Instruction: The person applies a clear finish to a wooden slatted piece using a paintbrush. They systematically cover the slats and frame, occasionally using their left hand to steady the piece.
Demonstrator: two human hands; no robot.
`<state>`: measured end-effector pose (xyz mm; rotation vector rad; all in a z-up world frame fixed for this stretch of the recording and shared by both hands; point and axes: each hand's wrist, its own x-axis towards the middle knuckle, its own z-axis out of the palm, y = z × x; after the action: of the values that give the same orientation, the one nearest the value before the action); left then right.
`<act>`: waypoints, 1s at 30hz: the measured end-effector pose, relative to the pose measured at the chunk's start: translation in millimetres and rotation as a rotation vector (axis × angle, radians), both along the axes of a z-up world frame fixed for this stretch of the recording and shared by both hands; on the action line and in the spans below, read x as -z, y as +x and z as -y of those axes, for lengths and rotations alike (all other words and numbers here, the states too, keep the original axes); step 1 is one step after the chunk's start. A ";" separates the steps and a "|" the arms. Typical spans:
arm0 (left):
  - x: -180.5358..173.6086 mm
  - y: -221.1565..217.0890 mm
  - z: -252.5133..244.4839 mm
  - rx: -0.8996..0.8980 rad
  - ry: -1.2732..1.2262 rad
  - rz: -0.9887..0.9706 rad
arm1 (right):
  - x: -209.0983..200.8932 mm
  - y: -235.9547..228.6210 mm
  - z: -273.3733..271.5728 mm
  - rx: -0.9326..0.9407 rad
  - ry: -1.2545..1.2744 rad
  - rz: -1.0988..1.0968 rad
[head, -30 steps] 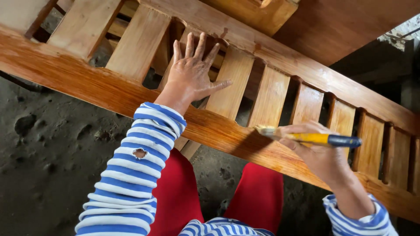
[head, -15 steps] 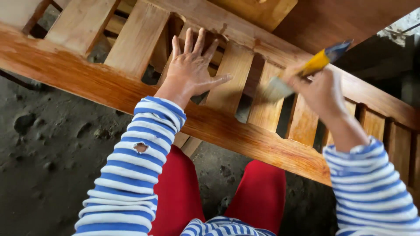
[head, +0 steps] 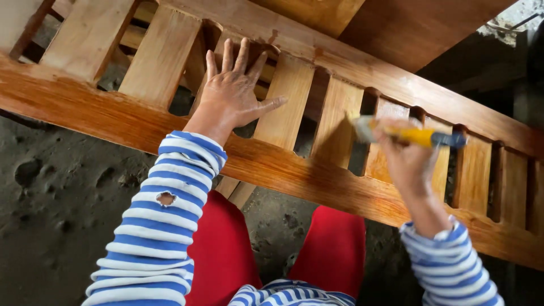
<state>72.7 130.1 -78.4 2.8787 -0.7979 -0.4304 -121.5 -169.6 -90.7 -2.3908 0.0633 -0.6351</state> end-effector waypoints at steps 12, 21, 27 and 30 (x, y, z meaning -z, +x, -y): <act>4.3 1.4 2.3 -0.009 -0.007 0.013 | -27.5 -57.7 -19.7 -0.132 0.176 -0.178; 0.4 -2.0 3.0 -0.014 0.025 0.005 | -52.8 50.3 10.3 -0.366 -0.087 -0.087; -2.9 -1.5 3.0 -0.016 0.015 -0.009 | -27.1 68.6 -0.8 -0.225 0.037 0.036; 1.7 -0.5 1.5 -0.012 -0.009 0.025 | -43.8 43.2 -27.1 -0.338 -0.050 0.005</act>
<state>72.2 128.6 -80.1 2.8845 -0.7837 -0.3888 -78.3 -142.5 -46.9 -2.3703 -0.3557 -0.4863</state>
